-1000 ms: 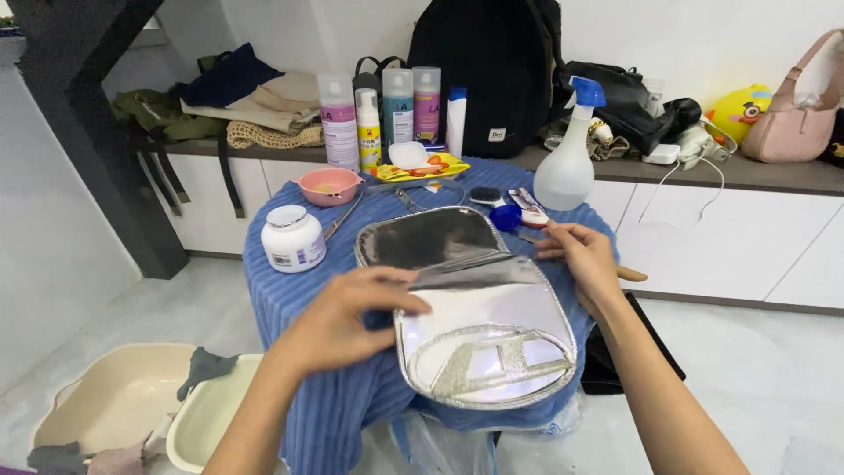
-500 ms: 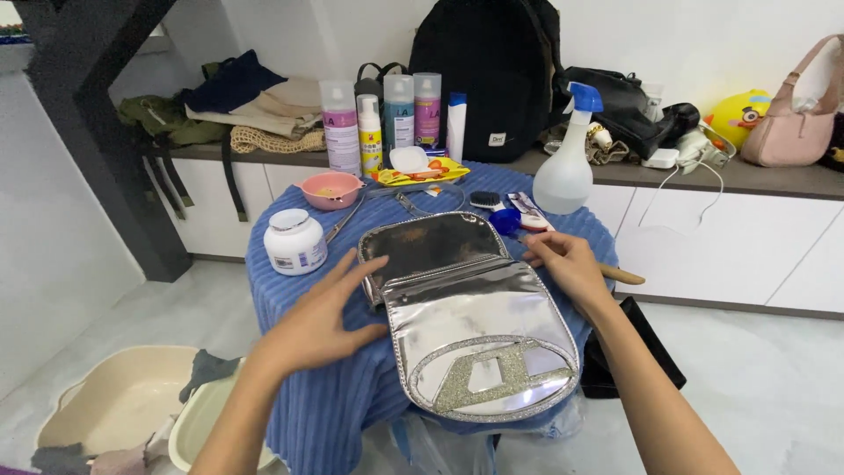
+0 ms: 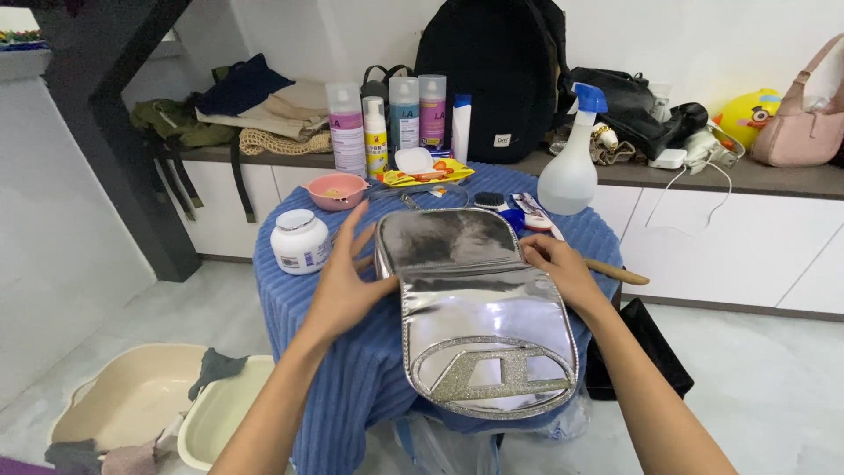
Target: Polishing a silver metallic bag by applying a cleaning cream and rubbing it into the surface.
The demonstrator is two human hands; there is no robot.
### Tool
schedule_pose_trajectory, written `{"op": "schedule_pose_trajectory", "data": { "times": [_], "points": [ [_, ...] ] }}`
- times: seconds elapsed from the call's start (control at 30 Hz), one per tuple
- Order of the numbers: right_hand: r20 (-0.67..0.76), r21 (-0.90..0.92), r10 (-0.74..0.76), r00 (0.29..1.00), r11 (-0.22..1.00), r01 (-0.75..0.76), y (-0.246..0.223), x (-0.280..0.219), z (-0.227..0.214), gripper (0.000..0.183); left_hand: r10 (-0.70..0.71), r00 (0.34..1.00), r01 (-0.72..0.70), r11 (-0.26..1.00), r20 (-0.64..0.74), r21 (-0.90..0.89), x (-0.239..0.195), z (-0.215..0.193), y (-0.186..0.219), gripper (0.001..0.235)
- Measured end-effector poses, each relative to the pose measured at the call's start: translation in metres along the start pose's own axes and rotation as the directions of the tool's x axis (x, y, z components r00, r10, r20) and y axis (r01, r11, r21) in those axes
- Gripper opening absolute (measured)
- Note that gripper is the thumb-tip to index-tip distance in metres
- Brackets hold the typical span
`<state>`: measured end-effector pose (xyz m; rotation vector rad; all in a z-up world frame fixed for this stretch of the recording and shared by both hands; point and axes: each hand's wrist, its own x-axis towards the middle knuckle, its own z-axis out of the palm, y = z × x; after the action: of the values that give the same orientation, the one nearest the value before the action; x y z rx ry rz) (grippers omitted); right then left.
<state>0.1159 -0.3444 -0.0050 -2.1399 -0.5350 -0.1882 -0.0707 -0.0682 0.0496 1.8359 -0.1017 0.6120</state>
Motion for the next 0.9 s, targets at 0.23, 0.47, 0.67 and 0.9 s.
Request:
{"op": "schedule_pose_trajectory", "data": {
  "times": [0.23, 0.47, 0.67, 0.9],
  "points": [
    [0.032, 0.105, -0.051, 0.998, 0.993, 0.047, 0.027, 0.011, -0.003, 0.029, 0.185, 0.981, -0.193, 0.954, -0.058, -0.229, 0.039, 0.042, -0.001, 0.089],
    [0.114, 0.472, -0.162, 0.98, 0.877, 0.09, 0.002, -0.002, -0.016, 0.083, 0.408, 0.887, -0.303, 0.867, 0.216, -0.394, 0.023, 0.045, 0.048, 0.123],
    [0.168, 0.422, -0.054, 0.984, 0.906, -0.022, -0.008, -0.003, -0.017, 0.064, 0.485, 0.686, -0.493, 0.858, 0.542, -0.142, 0.031, 0.026, 0.078, 0.121],
    [0.19, 0.425, 0.053, 0.98, 0.896, -0.131, -0.029, -0.016, -0.018, 0.025, 0.441, 0.848, -0.456, 0.89, 0.293, -0.022, 0.088, 0.031, 0.051, 0.089]
  ]
}}
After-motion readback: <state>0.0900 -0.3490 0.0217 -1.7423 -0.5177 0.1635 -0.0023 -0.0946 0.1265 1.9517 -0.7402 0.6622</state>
